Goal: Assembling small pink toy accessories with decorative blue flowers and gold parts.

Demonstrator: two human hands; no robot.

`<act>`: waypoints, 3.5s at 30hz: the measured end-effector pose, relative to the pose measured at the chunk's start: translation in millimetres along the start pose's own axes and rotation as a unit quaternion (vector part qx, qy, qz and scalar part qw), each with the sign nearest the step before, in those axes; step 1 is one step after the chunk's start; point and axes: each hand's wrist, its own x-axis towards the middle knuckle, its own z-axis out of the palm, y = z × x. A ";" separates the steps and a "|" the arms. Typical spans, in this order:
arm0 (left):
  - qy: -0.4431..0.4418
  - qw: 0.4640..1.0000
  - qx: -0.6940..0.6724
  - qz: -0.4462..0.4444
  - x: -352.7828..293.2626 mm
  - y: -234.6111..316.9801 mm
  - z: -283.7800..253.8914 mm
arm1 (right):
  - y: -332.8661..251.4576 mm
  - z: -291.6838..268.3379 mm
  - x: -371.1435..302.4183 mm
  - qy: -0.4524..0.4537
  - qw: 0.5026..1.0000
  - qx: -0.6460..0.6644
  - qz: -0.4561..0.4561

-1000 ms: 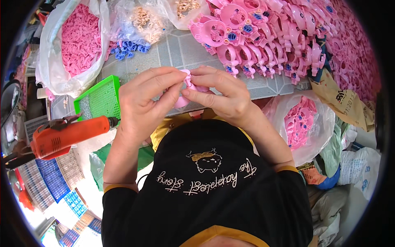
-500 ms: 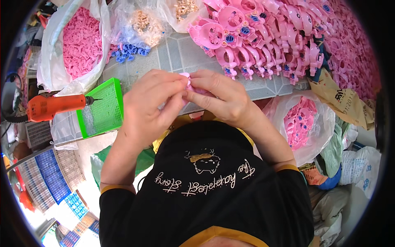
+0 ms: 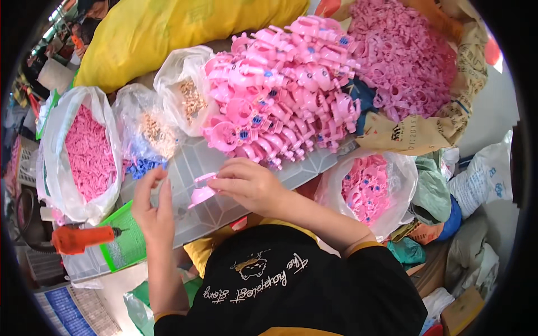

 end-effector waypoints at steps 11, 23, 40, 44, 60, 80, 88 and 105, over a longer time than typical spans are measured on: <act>-0.060 0.997 0.017 -0.040 -42.5 -57.2 35.5 | -6.7 -94.7 80.8 0.187 0.956 -0.218 -0.061; -0.029 0.997 0.054 0.055 -46.4 -60.6 43.7 | 47.0 -121.5 120.6 0.205 0.892 -0.396 -0.076; -0.043 0.975 0.150 0.161 -39.1 -49.5 47.5 | 72.0 -97.5 99.1 0.127 0.882 -0.452 -0.047; -0.111 0.954 0.094 0.260 3.0 26.1 76.6 | 76.6 -92.8 94.1 0.136 0.869 -0.474 -0.046; -0.080 0.961 -0.057 0.258 36.3 19.5 143.0 | 62.7 -92.9 69.5 0.113 0.942 -0.316 -0.020; -0.090 0.654 -0.716 -0.225 86.8 11.7 94.0 | 18.0 -83.9 25.6 0.141 0.943 -0.302 -0.021; -0.062 0.786 -0.583 -0.194 125.1 7.8 100.4 | 7.7 -51.7 -49.2 0.060 0.969 -0.239 -0.028; -0.116 0.990 0.036 0.073 221.6 -18.6 151.6 | 34.2 -22.8 -84.6 -0.011 0.988 -0.152 -0.035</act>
